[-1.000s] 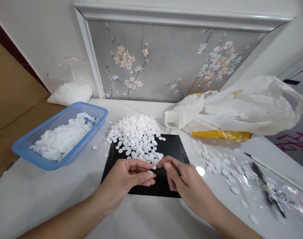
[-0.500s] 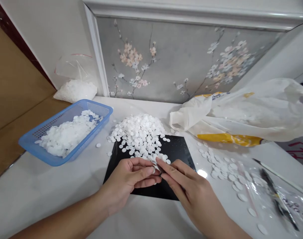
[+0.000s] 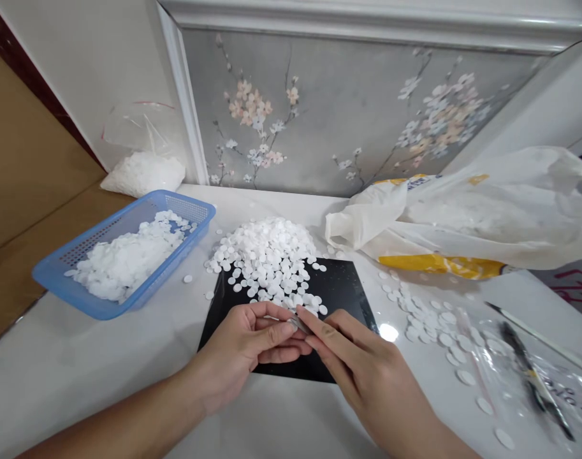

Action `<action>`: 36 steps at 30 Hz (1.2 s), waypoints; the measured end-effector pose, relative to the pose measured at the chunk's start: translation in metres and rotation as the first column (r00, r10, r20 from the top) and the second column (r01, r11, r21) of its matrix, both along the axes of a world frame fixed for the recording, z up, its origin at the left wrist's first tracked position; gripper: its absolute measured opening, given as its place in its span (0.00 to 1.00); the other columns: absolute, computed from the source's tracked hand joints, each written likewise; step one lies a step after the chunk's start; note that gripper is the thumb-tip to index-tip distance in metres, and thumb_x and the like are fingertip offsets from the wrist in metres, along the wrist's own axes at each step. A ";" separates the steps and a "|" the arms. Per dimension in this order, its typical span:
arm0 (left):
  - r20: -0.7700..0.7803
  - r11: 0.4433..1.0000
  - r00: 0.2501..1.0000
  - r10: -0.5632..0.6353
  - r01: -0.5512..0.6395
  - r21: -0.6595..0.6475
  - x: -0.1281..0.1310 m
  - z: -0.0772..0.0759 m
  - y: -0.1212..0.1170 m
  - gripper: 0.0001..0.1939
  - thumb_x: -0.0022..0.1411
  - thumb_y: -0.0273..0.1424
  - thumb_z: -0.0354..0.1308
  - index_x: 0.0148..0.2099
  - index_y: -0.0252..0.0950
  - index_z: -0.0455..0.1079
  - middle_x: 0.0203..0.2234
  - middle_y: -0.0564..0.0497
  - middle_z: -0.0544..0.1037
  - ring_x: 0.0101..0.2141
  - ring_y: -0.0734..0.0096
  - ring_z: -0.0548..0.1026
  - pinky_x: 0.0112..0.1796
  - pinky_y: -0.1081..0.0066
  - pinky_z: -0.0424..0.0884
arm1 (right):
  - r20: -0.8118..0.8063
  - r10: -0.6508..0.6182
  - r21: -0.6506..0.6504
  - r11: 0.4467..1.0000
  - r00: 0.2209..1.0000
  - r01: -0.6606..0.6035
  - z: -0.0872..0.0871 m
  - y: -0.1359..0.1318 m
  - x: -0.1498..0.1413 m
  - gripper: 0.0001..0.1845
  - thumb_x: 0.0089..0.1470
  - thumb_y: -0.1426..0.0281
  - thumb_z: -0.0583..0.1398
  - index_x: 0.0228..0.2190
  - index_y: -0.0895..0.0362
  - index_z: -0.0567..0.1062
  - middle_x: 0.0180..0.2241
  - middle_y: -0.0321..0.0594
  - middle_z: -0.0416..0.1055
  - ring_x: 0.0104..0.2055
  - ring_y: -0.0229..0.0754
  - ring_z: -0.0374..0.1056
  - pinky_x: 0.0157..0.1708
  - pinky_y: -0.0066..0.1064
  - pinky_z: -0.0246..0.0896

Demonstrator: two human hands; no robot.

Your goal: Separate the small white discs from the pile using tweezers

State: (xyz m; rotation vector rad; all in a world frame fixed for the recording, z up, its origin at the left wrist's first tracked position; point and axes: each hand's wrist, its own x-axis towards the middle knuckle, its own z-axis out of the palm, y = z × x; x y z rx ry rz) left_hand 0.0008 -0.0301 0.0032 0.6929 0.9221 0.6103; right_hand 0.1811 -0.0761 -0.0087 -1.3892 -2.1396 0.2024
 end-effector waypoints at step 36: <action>-0.045 0.993 0.993 -0.108 0.110 0.037 -0.006 0.004 0.008 0.12 0.53 0.35 0.66 0.37 0.32 0.73 0.31 0.46 0.82 0.33 0.67 0.81 0.36 0.75 0.76 | -0.043 0.053 0.005 0.999 0.998 -0.053 0.009 0.001 0.007 0.19 0.64 0.68 0.48 0.52 0.59 0.71 0.28 0.40 0.66 0.24 0.35 0.66 0.23 0.23 0.64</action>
